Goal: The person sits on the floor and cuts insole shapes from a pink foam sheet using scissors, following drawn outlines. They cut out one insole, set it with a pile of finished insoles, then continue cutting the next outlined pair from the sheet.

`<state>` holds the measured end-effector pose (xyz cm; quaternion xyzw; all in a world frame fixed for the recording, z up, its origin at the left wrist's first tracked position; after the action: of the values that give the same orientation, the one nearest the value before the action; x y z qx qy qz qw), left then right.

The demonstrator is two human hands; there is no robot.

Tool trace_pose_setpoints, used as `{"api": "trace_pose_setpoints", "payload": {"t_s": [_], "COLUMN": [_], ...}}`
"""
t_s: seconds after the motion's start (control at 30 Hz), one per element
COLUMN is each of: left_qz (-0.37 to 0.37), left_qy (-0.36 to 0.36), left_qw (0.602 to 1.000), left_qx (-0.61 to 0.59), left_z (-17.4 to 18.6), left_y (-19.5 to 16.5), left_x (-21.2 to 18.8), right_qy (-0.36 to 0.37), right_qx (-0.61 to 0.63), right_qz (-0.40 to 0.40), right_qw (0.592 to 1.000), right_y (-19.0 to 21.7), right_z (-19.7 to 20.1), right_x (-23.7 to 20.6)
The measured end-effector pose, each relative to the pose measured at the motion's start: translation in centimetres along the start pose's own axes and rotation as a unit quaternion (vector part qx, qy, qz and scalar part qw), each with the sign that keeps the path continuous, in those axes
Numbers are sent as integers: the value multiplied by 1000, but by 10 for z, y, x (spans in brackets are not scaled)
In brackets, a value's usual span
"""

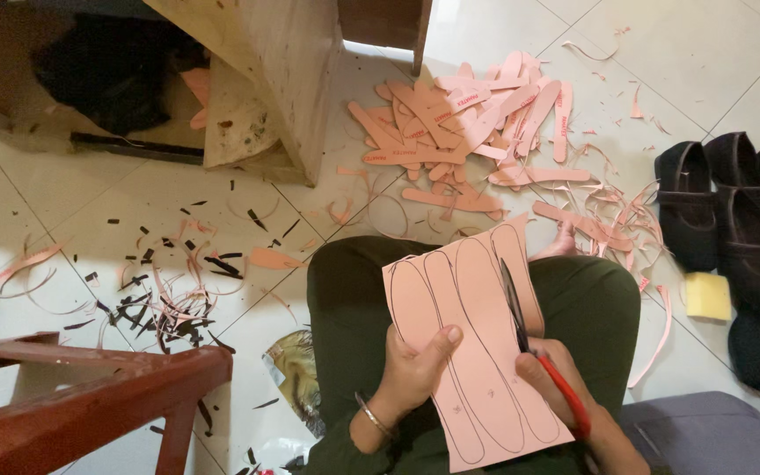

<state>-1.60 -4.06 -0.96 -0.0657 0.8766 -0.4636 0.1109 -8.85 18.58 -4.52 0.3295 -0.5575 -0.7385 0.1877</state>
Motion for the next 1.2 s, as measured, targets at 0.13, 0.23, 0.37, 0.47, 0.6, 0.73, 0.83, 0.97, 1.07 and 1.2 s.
{"api": "trace_pose_setpoints", "payload": {"t_s": [0.13,0.23,0.37,0.47,0.6,0.73,0.83,0.97,1.07,1.2], "left_qz": [13,3,-5,-6,-2,2,-1,7,17,12], "left_qy": [7,23,8,11,9,10,11,22,29,20], "left_qw": [999,1000,1000,1000,1000,1000,1000,1000,999,1000], "left_qx": [-29,-4,20,20,7,1,5,14,16,6], "left_z": [2,0,1,3,2,1,2,3,1,1], "left_y": [3,5,7,9,11,11,10,12,15,18], "left_x": [2,1,0,0,0,0,-1,-1,-2,-1], "right_qy": [4,6,-4,-17,-33,-54,-59,-60,-46,-56], "right_qx": [25,35,20,-8,-3,-39,-30,-17,19,-19], "right_qz": [-4,6,1,-58,9,13,-15,10,41,9], "right_qw": [1000,999,1000,998,999,998,998,998,998,998], "right_y": [9,16,16,8,8,8,9,19,27,26], "right_z": [-6,-7,-5,-6,-6,-7,-10,-12,-11,-10], "right_x": [2,4,7,8,5,2,1,1,4,9]}}
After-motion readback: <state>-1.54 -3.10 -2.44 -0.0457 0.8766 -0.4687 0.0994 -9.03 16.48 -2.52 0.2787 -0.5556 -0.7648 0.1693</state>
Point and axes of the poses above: each hand's wrist, its own x-axis towards the middle knuckle, its own z-axis out of the back of the hand, y = z × x, the point moved 3 cm from there along x, towards the middle knuckle, and after that the axes turned 3 degrees about z, right-handed, at the moved point
